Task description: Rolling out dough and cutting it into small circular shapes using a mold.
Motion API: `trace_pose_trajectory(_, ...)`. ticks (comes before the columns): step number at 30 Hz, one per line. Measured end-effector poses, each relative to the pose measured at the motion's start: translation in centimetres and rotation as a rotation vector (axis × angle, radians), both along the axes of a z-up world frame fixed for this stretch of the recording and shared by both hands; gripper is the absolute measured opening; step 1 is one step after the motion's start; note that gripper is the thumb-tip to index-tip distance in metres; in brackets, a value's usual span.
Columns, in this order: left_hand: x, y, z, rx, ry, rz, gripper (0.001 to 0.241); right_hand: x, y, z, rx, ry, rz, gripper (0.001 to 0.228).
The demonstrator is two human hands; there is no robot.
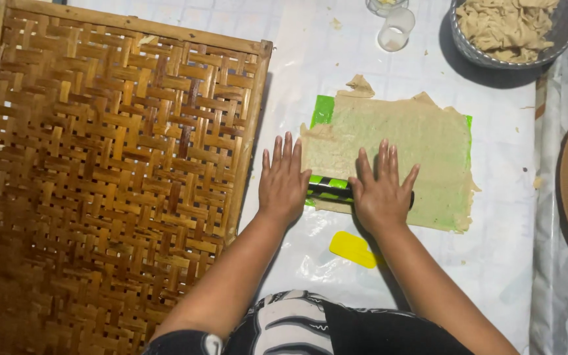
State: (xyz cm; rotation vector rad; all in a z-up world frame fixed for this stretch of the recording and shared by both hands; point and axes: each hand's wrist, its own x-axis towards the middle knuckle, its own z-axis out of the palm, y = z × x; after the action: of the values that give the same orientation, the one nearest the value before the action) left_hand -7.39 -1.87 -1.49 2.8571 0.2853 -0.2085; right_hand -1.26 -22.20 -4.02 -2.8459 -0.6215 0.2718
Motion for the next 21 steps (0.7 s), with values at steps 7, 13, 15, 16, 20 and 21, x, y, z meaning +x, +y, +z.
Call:
trace_pose_trajectory(7,-7.3,0.3,-1.6,-0.082,0.004,-0.123,0.067,-5.3,-4.3,-1.3,-0.003,-0.027,0.207,0.077)
trace_pose_trajectory(13,-4.8,2.2,-2.4,0.000,-0.488,-0.230,0.057,-1.0,-4.6,0.1,0.047,0.004,0.216,0.061)
trace_pose_trajectory(15,-2.5,2.6,-2.7,-0.007,-0.519,-0.193,0.052,0.8,-4.0,-0.6,0.104,-0.049,0.198,0.058)
trace_pose_trajectory(16,-1.7,2.7,-3.4,-0.010,-0.521,-0.194,0.052,1.1,-3.7,-1.1,0.101,-0.050,0.196,0.058)
trace_pose_trajectory(20,1.7,2.5,-2.9,-0.097,-0.250,-0.115,0.055,1.5,-0.5,-1.1,0.070,-0.023,0.092,0.054)
trace_pose_trajectory(21,2.5,2.2,-2.0,-0.111,-0.095,-0.079,0.057,1.2,0.6,-0.7,0.004,0.022,-0.001,0.067)
